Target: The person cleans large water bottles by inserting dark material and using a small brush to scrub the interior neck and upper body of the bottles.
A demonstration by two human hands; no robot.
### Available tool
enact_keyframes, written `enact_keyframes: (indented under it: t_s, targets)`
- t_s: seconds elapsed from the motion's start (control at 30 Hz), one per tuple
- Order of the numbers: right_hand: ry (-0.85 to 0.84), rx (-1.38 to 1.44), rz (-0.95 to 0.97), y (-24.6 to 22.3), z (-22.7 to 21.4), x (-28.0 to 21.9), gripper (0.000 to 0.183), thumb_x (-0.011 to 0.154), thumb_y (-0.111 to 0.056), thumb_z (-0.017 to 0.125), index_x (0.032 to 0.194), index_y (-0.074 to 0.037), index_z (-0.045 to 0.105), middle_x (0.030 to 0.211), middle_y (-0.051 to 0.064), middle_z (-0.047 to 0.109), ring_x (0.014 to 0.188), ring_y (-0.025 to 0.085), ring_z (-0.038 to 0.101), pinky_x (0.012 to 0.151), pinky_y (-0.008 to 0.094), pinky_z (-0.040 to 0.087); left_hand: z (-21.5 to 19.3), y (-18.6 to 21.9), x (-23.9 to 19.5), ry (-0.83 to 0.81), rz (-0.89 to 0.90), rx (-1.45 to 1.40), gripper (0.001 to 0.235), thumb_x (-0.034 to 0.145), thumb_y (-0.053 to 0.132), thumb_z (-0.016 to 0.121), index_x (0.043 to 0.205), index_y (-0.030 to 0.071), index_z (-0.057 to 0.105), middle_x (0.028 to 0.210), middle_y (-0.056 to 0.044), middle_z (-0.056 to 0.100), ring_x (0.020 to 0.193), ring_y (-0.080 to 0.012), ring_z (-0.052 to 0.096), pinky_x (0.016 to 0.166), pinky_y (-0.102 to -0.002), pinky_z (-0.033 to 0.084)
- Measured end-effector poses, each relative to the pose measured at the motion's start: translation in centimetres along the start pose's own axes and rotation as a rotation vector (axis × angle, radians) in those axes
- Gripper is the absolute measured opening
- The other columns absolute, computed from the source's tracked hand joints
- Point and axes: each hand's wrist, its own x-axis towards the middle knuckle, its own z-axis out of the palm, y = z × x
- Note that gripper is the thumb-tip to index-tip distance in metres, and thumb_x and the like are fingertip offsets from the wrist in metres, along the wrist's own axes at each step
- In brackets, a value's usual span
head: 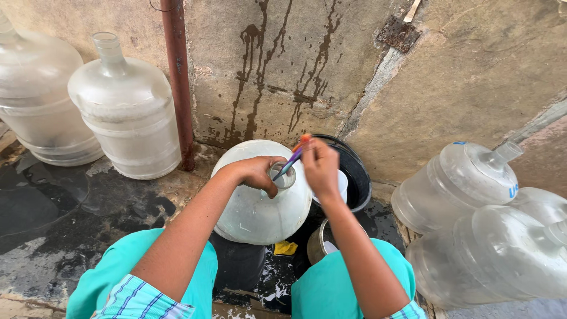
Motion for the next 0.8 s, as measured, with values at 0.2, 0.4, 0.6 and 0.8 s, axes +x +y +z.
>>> enact_keyframes:
  t_s: [0.2, 0.4, 0.6, 0.8]
  targets:
    - [0.153, 0.253, -0.051, -1.8, -5.7, 1.2, 0.046, 0.116, -0.028, 0.046, 0.083, -0.007, 0.069, 0.067, 0.0, 0.06, 0.057, 0.006, 0.049, 0.053, 0.024, 0.039, 0.1, 0.6, 0.0, 0.018, -0.033, 0.029, 0.073, 0.056, 0.014, 0.084, 0.125, 0.024, 0.063, 0.108, -0.003, 0.075, 0.102, -0.0193, 0.069, 0.089, -0.034, 0.055]
    - [-0.061, -0.08, -0.134, -0.8, -0.3, -0.7, 0.038, 0.108, -0.026, 0.053, 0.086, -0.003, 0.074, 0.069, 0.004, 0.071, 0.058, 0.007, 0.059, 0.052, 0.024, 0.047, 0.2, 0.5, 0.2, 0.069, -0.078, 0.013, 0.073, 0.055, 0.017, 0.085, 0.125, 0.023, 0.064, 0.108, -0.004, 0.075, 0.102, -0.0204, 0.07, 0.09, -0.035, 0.055]
    - [0.06, 0.034, -0.083, 0.2, -3.7, 1.8, 0.04, 0.109, -0.028, 0.046, 0.088, -0.007, 0.071, 0.075, 0.003, 0.074, 0.05, 0.005, 0.059, 0.046, 0.023, 0.053, -0.1, 1.4, -0.2, 0.095, -0.103, 0.058, 0.073, 0.054, 0.02, 0.085, 0.124, 0.025, 0.065, 0.109, -0.006, 0.075, 0.103, -0.0226, 0.07, 0.089, -0.037, 0.055]
    - [0.119, 0.064, -0.088, 0.5, -4.8, 1.8, 0.04, 0.112, -0.027, 0.043, 0.089, -0.006, 0.068, 0.078, 0.003, 0.075, 0.05, 0.004, 0.057, 0.045, 0.021, 0.048, -0.1, 1.5, -0.3, 0.111, -0.11, 0.067, 0.072, 0.055, 0.021, 0.085, 0.124, 0.024, 0.065, 0.109, -0.006, 0.075, 0.103, -0.0236, 0.07, 0.089, -0.037, 0.055]
